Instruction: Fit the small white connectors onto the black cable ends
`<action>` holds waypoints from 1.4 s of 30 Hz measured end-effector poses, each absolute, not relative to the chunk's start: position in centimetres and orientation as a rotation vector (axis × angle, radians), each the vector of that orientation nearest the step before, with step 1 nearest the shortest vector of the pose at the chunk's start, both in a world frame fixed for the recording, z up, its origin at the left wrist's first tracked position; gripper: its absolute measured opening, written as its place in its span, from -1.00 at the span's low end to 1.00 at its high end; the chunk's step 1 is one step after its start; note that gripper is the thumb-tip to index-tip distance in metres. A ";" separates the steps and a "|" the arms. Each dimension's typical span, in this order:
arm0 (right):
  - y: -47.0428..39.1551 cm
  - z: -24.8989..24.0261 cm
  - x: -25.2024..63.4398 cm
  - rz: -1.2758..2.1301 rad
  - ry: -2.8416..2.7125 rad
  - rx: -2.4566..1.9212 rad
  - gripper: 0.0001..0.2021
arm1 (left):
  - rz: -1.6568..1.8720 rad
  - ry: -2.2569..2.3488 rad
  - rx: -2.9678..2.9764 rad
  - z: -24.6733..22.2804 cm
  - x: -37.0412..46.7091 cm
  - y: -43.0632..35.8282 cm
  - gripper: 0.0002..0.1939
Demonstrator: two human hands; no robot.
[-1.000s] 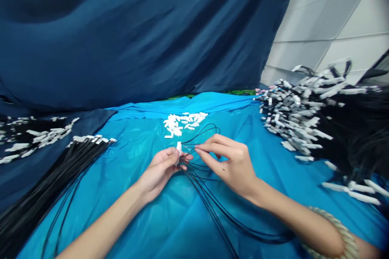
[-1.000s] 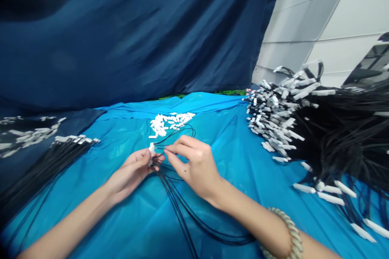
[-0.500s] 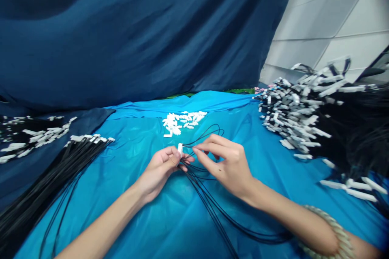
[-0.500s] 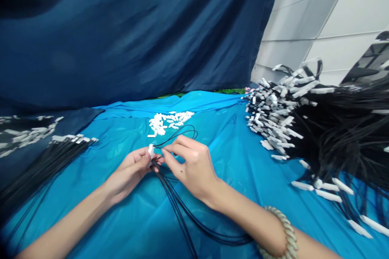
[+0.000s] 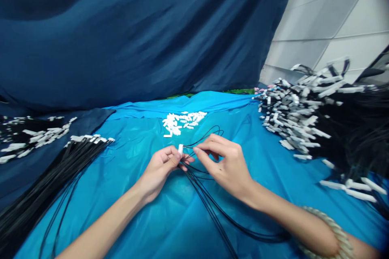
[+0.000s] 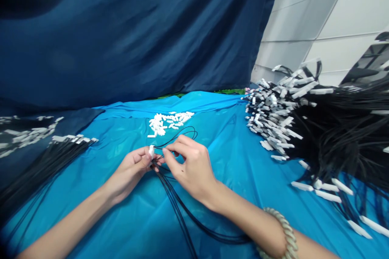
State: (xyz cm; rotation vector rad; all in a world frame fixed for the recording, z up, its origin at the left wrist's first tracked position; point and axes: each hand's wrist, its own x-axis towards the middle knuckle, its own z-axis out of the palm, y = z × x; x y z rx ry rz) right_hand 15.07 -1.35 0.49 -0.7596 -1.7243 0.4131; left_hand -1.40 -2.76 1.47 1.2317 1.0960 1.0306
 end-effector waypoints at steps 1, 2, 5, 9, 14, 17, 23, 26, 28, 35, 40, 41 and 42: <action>-1.4 0.5 15.1 0.408 -1.723 -0.761 -0.88 | 1.030 1.096 1.233 1.5 -1.4 -2.8 -0.81; -1.4 0.4 15.0 0.405 -1.722 -0.762 -0.88 | 1.031 1.096 1.234 1.5 -1.4 -2.8 -0.81; -1.4 0.3 14.9 0.404 -1.723 -0.757 -0.87 | 1.035 1.103 1.231 1.6 -1.4 -2.8 -0.80; -1.5 0.3 14.9 0.414 -1.733 -0.754 -0.86 | 1.045 1.103 1.226 1.5 -1.4 -2.7 -0.80; -1.6 0.2 14.7 0.460 -1.755 -0.770 -0.85 | 1.062 1.106 1.221 1.4 -1.4 -2.7 -0.81; -1.7 0.1 14.6 0.469 -1.755 -0.788 -0.85 | 1.051 1.104 1.239 1.4 -1.4 -2.7 -0.81; -1.6 -0.3 14.9 0.216 -1.857 -0.797 -0.84 | 1.006 1.113 1.264 1.6 -1.3 -2.8 -0.80; -1.2 -0.6 15.1 -0.039 -1.931 -0.734 -0.82 | 1.007 1.111 1.281 1.5 -1.3 -2.8 -0.79; -0.8 -0.5 15.3 -0.001 -1.964 -0.654 -0.84 | 1.001 1.107 1.299 1.4 -1.4 -2.7 -0.78; 0.0 0.7 15.8 0.752 -2.003 -0.476 -0.83 | 0.946 1.079 1.363 1.0 -1.7 -2.6 -0.80; 0.4 0.6 15.9 0.937 -1.968 -0.446 -0.82 | 0.939 1.072 1.356 0.9 -1.7 -2.6 -0.81; 0.5 0.6 15.9 0.907 -1.967 -0.447 -0.83 | 0.939 1.073 1.352 0.9 -1.7 -2.6 -0.81; 0.5 0.5 15.8 0.879 -1.971 -0.446 -0.83 | 0.940 1.073 1.348 0.9 -1.7 -2.6 -0.81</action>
